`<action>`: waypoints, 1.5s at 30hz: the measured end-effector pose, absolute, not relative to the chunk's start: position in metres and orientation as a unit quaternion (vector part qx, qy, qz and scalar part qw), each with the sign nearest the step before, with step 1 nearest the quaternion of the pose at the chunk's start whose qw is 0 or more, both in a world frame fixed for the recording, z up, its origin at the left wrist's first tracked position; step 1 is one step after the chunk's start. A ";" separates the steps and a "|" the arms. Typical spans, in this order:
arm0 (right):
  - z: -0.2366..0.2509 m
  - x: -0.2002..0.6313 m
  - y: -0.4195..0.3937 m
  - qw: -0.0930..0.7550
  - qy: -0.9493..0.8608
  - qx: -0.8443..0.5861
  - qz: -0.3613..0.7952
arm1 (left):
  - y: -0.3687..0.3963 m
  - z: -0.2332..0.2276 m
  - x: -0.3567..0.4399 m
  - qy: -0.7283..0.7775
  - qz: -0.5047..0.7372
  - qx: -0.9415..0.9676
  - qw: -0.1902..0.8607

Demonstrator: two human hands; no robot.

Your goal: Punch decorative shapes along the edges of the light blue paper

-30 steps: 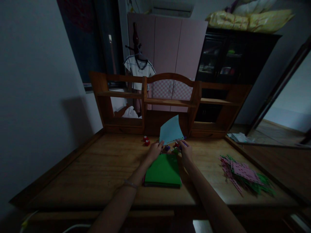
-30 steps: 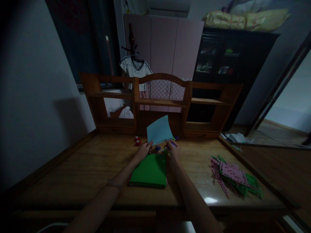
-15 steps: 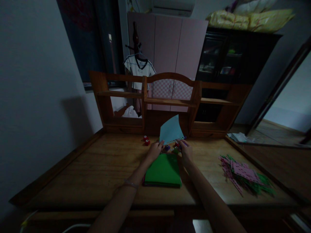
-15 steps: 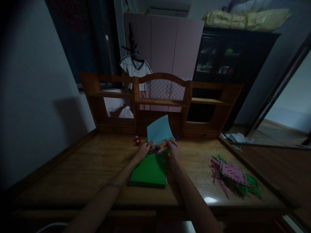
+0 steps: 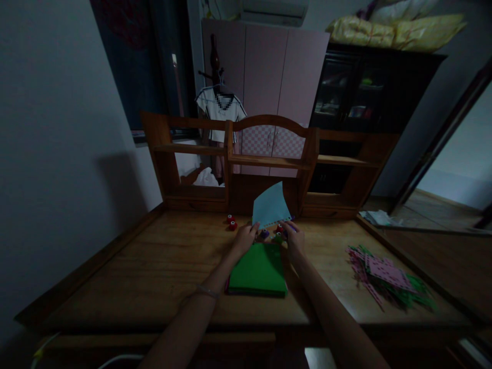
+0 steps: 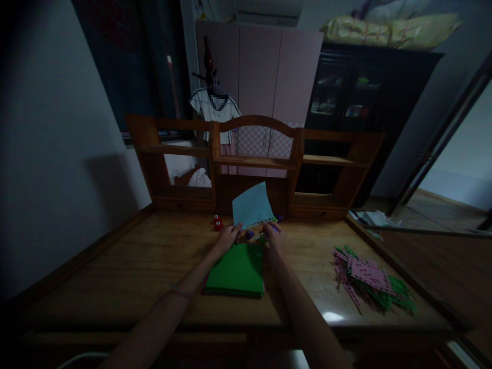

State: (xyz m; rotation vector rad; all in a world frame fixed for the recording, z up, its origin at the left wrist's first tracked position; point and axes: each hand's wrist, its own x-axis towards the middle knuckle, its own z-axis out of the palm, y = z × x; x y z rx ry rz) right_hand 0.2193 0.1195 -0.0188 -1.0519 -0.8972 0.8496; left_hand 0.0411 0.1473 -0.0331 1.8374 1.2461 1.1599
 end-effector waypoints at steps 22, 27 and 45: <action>-0.017 0.217 0.117 0.694 -0.388 -0.454 0.403 | 0.148 -0.034 0.042 0.460 0.452 0.701 0.305; -0.021 0.218 0.118 0.682 -0.398 -0.474 0.389 | 0.148 -0.035 0.042 0.462 0.448 0.704 0.300; -0.013 0.213 0.112 0.714 -0.377 -0.499 0.316 | 0.144 -0.029 0.043 0.448 0.446 0.727 0.267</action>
